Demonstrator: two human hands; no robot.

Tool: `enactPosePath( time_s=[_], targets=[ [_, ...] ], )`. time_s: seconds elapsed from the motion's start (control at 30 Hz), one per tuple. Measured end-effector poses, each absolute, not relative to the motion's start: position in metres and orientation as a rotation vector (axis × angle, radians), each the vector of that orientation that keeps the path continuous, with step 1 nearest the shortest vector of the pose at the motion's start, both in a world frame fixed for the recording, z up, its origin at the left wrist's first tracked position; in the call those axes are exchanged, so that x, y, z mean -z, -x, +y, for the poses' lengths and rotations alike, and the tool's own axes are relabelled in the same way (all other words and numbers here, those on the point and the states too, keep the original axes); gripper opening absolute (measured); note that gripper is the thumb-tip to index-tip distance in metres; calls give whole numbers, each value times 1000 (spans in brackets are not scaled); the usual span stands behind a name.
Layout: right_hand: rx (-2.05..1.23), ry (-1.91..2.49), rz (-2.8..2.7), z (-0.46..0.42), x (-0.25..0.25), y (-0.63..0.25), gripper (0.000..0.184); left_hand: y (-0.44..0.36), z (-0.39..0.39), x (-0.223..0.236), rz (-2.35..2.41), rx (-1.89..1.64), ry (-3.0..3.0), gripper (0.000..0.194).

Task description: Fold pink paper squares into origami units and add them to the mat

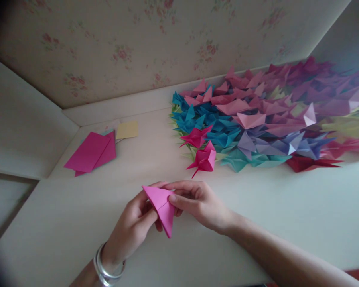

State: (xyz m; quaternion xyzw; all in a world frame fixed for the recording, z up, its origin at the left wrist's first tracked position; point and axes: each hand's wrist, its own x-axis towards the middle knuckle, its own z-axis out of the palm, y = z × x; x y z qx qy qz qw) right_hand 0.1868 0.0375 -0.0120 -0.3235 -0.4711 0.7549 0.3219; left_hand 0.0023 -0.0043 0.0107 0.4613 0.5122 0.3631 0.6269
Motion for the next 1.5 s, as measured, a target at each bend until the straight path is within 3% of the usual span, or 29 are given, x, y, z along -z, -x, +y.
enactPosePath(
  time_s=[0.17, 0.3, 0.37, 0.5, 0.77, 0.93, 1.17, 1.33, 1.5],
  targets=[
    [-1468, 1062, -1485, 31, 13, -183, 16, -4, -3, -9, 1206, -813, -1164, 42],
    [-1317, 1057, -1622, 26, 11, -185, 7, -4, -2, -8, 1334, -793, -1377, 42],
    [-1281, 954, -1733, 25, 9, -187, 11, -3, -2, -7, 1377, -828, -1499, 42],
    [-1095, 817, -1906, 22, 9, -187, 39, -2, -2, -2, 1387, -882, -1640, 49],
    [-872, 800, -1857, 21, 11, -187, 41, -1, 0, -5, 1289, -973, -1545, 49],
    [-831, 926, -1803, 25, 12, -188, 36, -2, -1, -12, 1190, -902, -1141, 38],
    [-795, 926, -1784, 27, 11, -189, 37, 2, -3, -20, 988, -884, -896, 53],
    [-846, 802, -1842, 26, 12, -188, 41, -1, -1, -20, 1298, -975, -1063, 23],
    [-898, 684, -1957, 24, 13, -186, 45, 4, 1, -9, 1450, -1027, -1109, 21]
  ],
)
